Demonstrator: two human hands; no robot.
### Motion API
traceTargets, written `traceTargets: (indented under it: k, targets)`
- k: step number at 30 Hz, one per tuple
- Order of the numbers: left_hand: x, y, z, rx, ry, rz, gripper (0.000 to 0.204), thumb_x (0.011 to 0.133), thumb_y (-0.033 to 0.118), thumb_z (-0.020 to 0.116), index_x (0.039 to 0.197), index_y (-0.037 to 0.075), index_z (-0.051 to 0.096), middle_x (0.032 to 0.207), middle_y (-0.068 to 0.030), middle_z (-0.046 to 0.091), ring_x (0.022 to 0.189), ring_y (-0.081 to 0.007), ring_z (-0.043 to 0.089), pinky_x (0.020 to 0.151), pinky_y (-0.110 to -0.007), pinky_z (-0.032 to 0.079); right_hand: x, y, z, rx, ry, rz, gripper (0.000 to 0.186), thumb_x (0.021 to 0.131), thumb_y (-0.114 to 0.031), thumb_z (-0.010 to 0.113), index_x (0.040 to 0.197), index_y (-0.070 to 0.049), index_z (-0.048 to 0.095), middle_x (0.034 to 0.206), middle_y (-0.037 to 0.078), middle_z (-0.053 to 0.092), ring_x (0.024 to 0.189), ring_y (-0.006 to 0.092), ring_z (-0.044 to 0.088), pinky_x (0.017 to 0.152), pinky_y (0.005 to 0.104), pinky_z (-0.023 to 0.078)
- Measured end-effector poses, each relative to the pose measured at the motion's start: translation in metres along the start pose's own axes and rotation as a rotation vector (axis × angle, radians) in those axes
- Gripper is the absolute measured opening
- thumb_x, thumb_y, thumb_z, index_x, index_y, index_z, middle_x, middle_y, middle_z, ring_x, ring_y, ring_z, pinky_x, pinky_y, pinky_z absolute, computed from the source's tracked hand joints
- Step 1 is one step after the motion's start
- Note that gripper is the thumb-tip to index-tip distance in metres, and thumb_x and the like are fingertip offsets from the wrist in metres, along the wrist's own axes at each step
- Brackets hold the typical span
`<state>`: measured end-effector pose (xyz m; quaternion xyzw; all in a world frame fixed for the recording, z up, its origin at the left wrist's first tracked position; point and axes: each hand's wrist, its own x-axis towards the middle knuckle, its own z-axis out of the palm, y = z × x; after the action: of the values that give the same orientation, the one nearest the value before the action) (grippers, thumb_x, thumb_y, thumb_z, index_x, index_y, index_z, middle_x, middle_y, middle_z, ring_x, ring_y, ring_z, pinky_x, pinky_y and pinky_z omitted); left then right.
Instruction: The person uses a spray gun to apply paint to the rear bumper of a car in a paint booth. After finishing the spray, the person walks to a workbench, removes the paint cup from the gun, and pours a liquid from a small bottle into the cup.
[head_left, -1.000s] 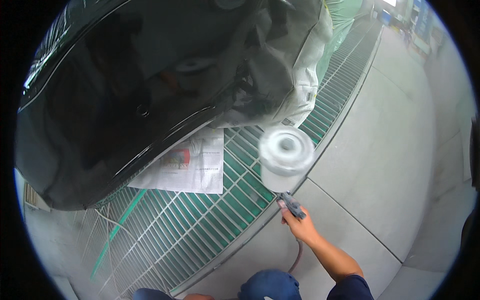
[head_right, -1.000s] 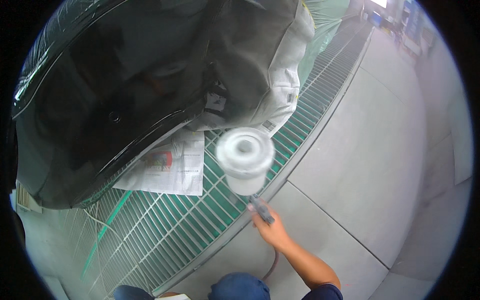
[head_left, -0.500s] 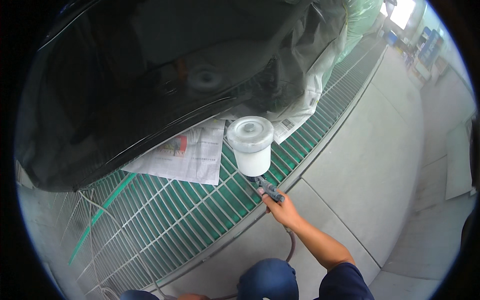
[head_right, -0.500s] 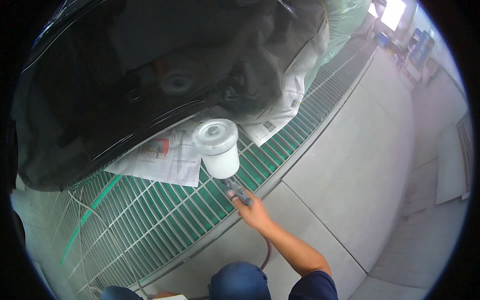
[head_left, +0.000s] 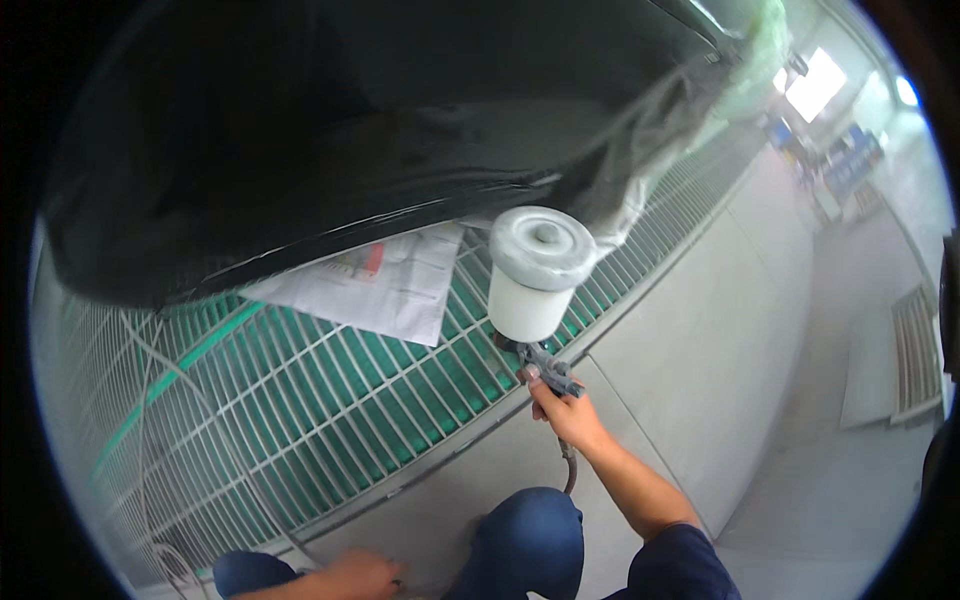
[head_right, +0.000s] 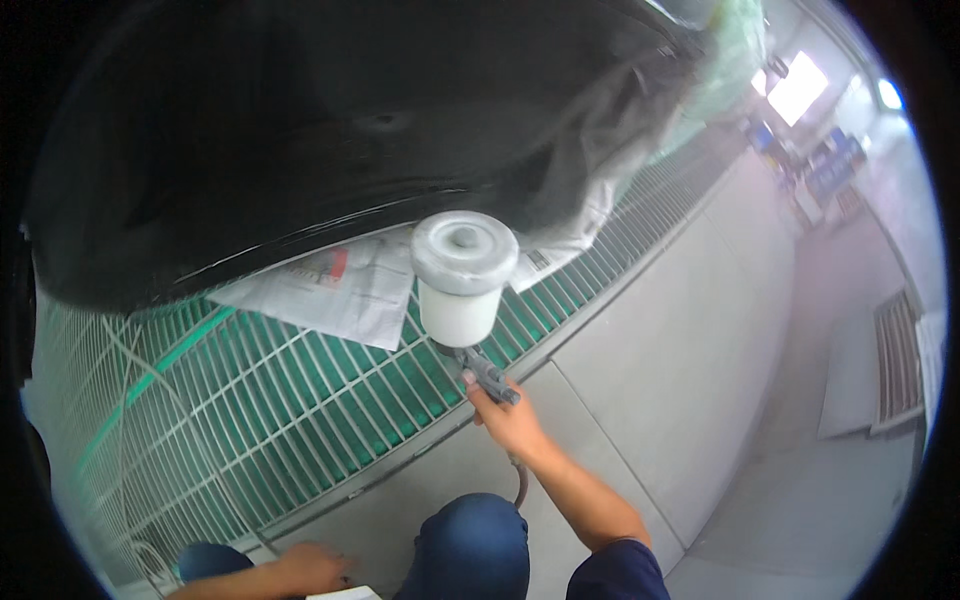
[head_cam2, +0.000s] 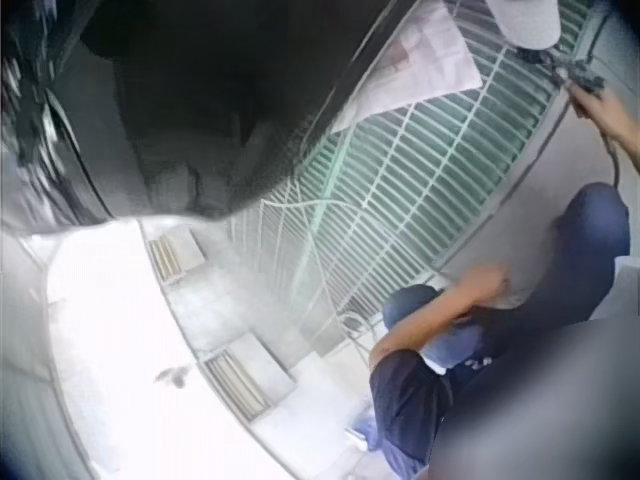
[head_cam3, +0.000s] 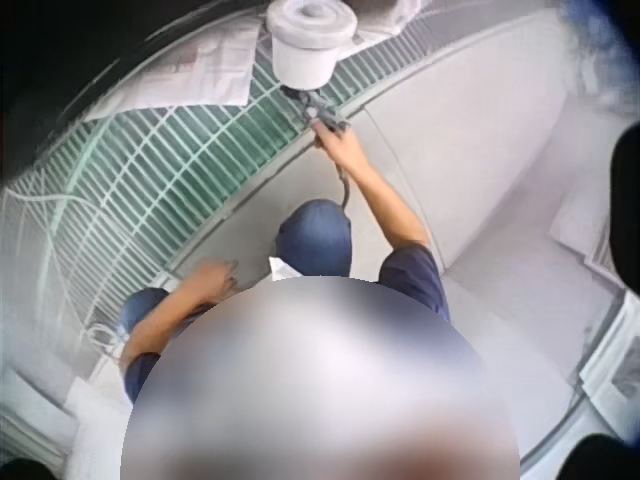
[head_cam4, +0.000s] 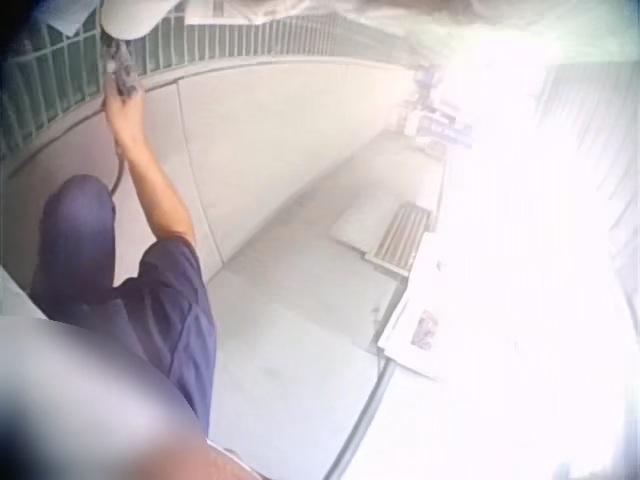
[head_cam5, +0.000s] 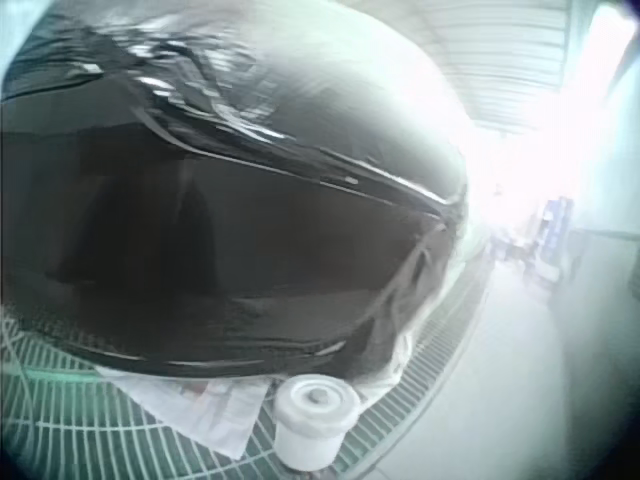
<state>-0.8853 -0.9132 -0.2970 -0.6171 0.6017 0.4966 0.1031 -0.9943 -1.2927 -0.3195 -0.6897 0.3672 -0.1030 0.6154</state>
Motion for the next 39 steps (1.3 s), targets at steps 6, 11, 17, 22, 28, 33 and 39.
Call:
traceTargets:
  k: [6,11,17,22,28,33,39]
  targets:
    - [-0.022,-0.019,0.003,0.031,0.274,0.383,0.040,0.090,0.037,0.062,0.116,0.008,0.063,0.092,-0.0146,0.067,0.100,-0.0326,0.064,0.085,-0.046,0.053,-0.036,-0.040,0.075,-0.030,-0.176,-0.002,0.042,0.098,-0.022,0.062,0.131,0.002,0.051,0.084,0.004,0.062,0.065,0.0093,0.058,0.056,0.0257,0.048]
    - [-0.068,-0.029,0.048,-0.096,0.329,0.470,0.034,0.086,0.030,0.061,0.106,0.004,0.069,0.088,-0.0225,0.068,0.086,-0.0414,0.067,0.079,-0.050,0.053,-0.054,-0.055,0.162,-0.097,-0.392,-0.061,0.057,0.096,-0.018,0.065,0.143,0.002,0.040,0.099,0.005,0.066,0.071,0.0103,0.060,0.059,0.0261,0.053]
    - [-0.088,-0.055,0.087,0.018,0.298,0.512,0.028,0.086,0.028,0.059,0.098,0.004,0.070,0.086,-0.0211,0.070,0.082,-0.0408,0.068,0.075,-0.051,0.053,-0.071,-0.085,0.267,-0.361,-0.551,-0.161,0.047,0.095,-0.019,0.067,0.134,0.003,0.053,0.075,0.005,0.064,0.065,0.0090,0.061,0.058,0.0287,0.050]
    - [-0.105,-0.102,0.103,0.098,0.225,0.538,0.032,0.088,0.034,0.060,0.101,0.006,0.069,0.087,-0.0188,0.070,0.084,-0.0389,0.068,0.076,-0.050,0.054,-0.103,-0.107,0.338,-0.363,-0.639,-0.199,0.047,0.094,-0.016,0.066,0.135,0.003,0.053,0.089,0.012,0.069,0.075,0.0184,0.067,0.069,0.0327,0.053]
    - [-0.116,-0.170,0.105,0.133,0.116,0.555,0.038,0.089,0.042,0.060,0.105,0.008,0.068,0.089,-0.0159,0.070,0.088,-0.0366,0.068,0.076,-0.049,0.054,-0.144,-0.135,0.397,-0.416,-0.605,-0.357,0.048,0.094,-0.015,0.067,0.135,0.004,0.052,0.111,0.020,0.068,0.095,0.0295,0.069,0.083,0.0375,0.053]
    - [-0.118,-0.193,0.104,0.037,0.081,0.576,0.040,0.089,0.045,0.059,0.096,0.008,0.071,0.092,-0.0184,0.071,0.088,-0.0388,0.069,0.075,-0.050,0.054,-0.162,-0.161,0.434,-0.343,-0.655,-0.356,0.049,0.095,-0.013,0.066,0.138,0.003,0.050,0.108,0.017,0.069,0.090,0.0238,0.069,0.080,0.0361,0.054]
    - [-0.137,-0.214,0.154,-0.077,0.459,0.709,0.023,0.085,0.022,0.058,0.090,0.004,0.071,0.089,-0.0216,0.071,0.082,-0.0404,0.069,0.073,-0.051,0.053,-0.149,-0.144,0.451,-0.235,-0.723,-0.470,0.049,0.094,-0.010,0.065,0.137,0.005,0.050,0.115,0.021,0.068,0.102,0.0279,0.068,0.088,0.0372,0.052]
